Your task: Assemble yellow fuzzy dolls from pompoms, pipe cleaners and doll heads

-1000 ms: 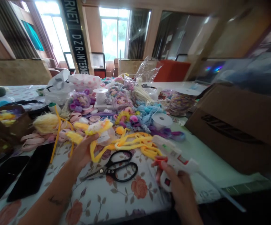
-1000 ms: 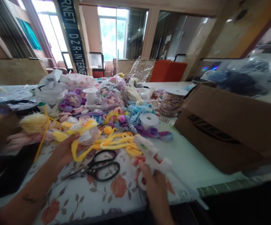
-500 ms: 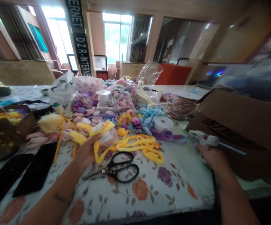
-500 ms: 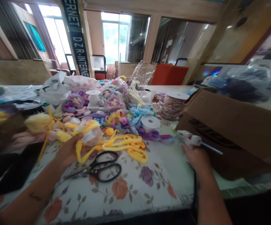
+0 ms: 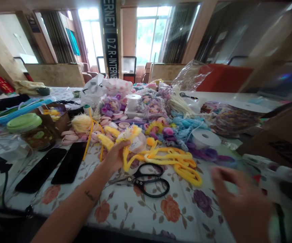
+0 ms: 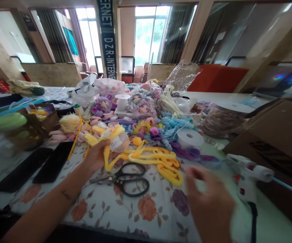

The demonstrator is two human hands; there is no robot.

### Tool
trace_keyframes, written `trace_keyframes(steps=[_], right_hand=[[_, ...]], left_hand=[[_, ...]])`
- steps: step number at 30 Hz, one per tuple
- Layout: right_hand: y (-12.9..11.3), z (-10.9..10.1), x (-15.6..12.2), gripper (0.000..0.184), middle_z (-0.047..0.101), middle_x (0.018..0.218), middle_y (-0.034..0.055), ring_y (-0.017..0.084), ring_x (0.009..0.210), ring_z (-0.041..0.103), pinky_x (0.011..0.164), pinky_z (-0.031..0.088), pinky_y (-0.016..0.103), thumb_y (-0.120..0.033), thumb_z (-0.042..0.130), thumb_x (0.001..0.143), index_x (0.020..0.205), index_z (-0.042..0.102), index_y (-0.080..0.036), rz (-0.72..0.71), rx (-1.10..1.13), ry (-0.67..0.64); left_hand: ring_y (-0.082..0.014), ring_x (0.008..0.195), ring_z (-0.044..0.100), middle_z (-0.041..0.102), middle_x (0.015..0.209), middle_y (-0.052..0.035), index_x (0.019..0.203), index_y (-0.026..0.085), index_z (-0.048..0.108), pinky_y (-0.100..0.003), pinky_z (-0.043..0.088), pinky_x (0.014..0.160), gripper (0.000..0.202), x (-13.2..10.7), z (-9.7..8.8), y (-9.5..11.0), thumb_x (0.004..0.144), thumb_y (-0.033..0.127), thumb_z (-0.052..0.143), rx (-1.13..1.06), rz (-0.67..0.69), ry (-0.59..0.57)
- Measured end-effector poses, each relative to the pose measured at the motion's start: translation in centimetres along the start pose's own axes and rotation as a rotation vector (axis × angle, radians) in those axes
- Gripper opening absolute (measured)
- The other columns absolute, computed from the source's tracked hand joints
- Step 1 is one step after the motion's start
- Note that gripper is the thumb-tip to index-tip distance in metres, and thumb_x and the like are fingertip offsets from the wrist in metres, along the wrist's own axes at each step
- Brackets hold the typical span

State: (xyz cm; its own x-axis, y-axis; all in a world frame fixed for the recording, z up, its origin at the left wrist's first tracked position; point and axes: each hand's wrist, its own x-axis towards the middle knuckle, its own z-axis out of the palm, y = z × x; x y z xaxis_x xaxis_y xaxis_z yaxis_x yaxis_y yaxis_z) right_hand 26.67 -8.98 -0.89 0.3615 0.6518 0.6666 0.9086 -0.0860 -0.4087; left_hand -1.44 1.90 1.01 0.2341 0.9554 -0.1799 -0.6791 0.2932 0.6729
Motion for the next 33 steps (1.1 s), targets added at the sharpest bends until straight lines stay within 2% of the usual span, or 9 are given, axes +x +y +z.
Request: trace_keyframes(steps=[4, 8, 12, 14, 16, 19, 24, 29, 33], right_hand=[[-10.2, 2.6, 0.1, 0.025, 0.069, 0.079, 0.0056, 0.02, 0.073, 0.064, 0.068, 0.043, 0.028, -0.043, 0.051, 0.086, 0.082, 0.062, -0.02, -0.364, 0.316, -0.401], [-14.1, 5.6, 0.8, 0.029, 0.063, 0.065, 0.0038, 0.018, 0.06, 0.058, 0.056, 0.035, 0.027, -0.047, 0.057, 0.082, 0.078, 0.058, -0.018, -0.531, 0.279, -0.445], [-14.2, 7.8, 0.9, 0.025, 0.056, 0.057, 0.0008, 0.016, 0.058, 0.054, 0.056, 0.037, 0.027, -0.04, 0.057, 0.083, 0.071, 0.053, -0.019, -0.602, 0.421, -0.206], [-13.7, 8.3, 0.9, 0.019, 0.056, 0.068, 0.0021, 0.018, 0.068, 0.056, 0.062, 0.044, 0.03, -0.037, 0.062, 0.08, 0.078, 0.052, -0.02, -0.506, 0.524, -0.086], [-13.2, 8.7, 0.9, 0.031, 0.056, 0.088, 0.007, 0.023, 0.085, 0.057, 0.07, 0.049, 0.035, -0.038, 0.068, 0.074, 0.091, 0.05, -0.02, -0.36, 0.592, -0.051], [-12.8, 9.1, 0.9, 0.053, 0.049, 0.111, 0.012, 0.028, 0.104, 0.053, 0.075, 0.054, 0.041, -0.04, 0.073, 0.067, 0.107, 0.044, -0.021, -0.174, 0.723, -0.209], [-12.8, 9.3, 0.6, 0.053, 0.051, 0.113, 0.0081, 0.024, 0.101, 0.059, 0.076, 0.057, 0.04, -0.038, 0.072, 0.07, 0.111, 0.041, -0.026, 0.084, 0.987, -0.467], [-12.7, 9.5, 0.3, 0.057, 0.049, 0.119, 0.0085, 0.026, 0.107, 0.056, 0.08, 0.057, 0.043, -0.035, 0.075, 0.066, 0.111, 0.041, -0.026, 0.079, 0.98, -0.462], [-12.6, 9.8, 0.1, 0.059, 0.048, 0.121, 0.0088, 0.026, 0.109, 0.054, 0.082, 0.056, 0.043, -0.033, 0.075, 0.066, 0.114, 0.041, -0.026, 0.003, 0.94, -0.432]], left_hand=[[-0.0244, 0.09, 0.067, 0.071, 0.079, -0.0025, 0.089, 0.016, 0.064, -0.037, 0.055, 0.082, 0.021, 0.0, 0.1, -0.1, 0.068, 0.011, 0.062, 0.008, 0.052, -0.007], [-0.025, 0.089, 0.067, 0.071, 0.08, -0.0032, 0.089, 0.016, 0.064, -0.036, 0.055, 0.08, 0.021, 0.1, 0.1, -0.2, 0.068, 0.014, 0.065, 0.015, 0.041, -0.075], [-0.0224, 0.08, 0.068, 0.07, 0.073, -0.0016, 0.086, 0.015, 0.064, -0.032, 0.056, 0.072, 0.021, 0.1, -0.1, -0.4, 0.066, 0.014, 0.067, -0.032, 0.048, -0.075], [-0.0204, 0.075, 0.068, 0.069, 0.07, -0.0003, 0.085, 0.015, 0.063, -0.03, 0.057, 0.07, 0.02, 0.1, -0.3, -0.5, 0.065, 0.013, 0.068, -0.058, 0.028, -0.07], [-0.0194, 0.073, 0.068, 0.069, 0.071, 0.0, 0.083, 0.015, 0.063, -0.029, 0.057, 0.069, 0.02, 0.1, -0.4, -0.6, 0.064, 0.013, 0.068, -0.071, 0.002, -0.076], [-0.0204, 0.073, 0.068, 0.07, 0.076, -0.0029, 0.085, 0.015, 0.063, -0.031, 0.057, 0.069, 0.021, 0.1, -0.6, -0.8, 0.066, 0.015, 0.068, -0.042, -0.031, -0.128], [-0.0215, 0.081, 0.068, 0.07, 0.079, -0.0036, 0.092, 0.015, 0.062, -0.031, 0.055, 0.076, 0.027, 0.1, -0.6, -0.6, 0.066, 0.018, 0.071, 0.051, 0.023, -0.172], [-0.0204, 0.09, 0.066, 0.07, 0.09, -0.0035, 0.119, 0.02, 0.054, -0.029, 0.051, 0.079, 0.061, 0.0, -0.9, 0.2, 0.062, 0.017, 0.077, 0.207, 0.119, -0.138], [-0.0202, 0.091, 0.065, 0.068, 0.101, -0.0046, 0.124, 0.022, 0.052, -0.029, 0.05, 0.079, 0.067, 0.0, -0.8, 0.3, 0.063, 0.018, 0.078, 0.316, 0.176, -0.188]])
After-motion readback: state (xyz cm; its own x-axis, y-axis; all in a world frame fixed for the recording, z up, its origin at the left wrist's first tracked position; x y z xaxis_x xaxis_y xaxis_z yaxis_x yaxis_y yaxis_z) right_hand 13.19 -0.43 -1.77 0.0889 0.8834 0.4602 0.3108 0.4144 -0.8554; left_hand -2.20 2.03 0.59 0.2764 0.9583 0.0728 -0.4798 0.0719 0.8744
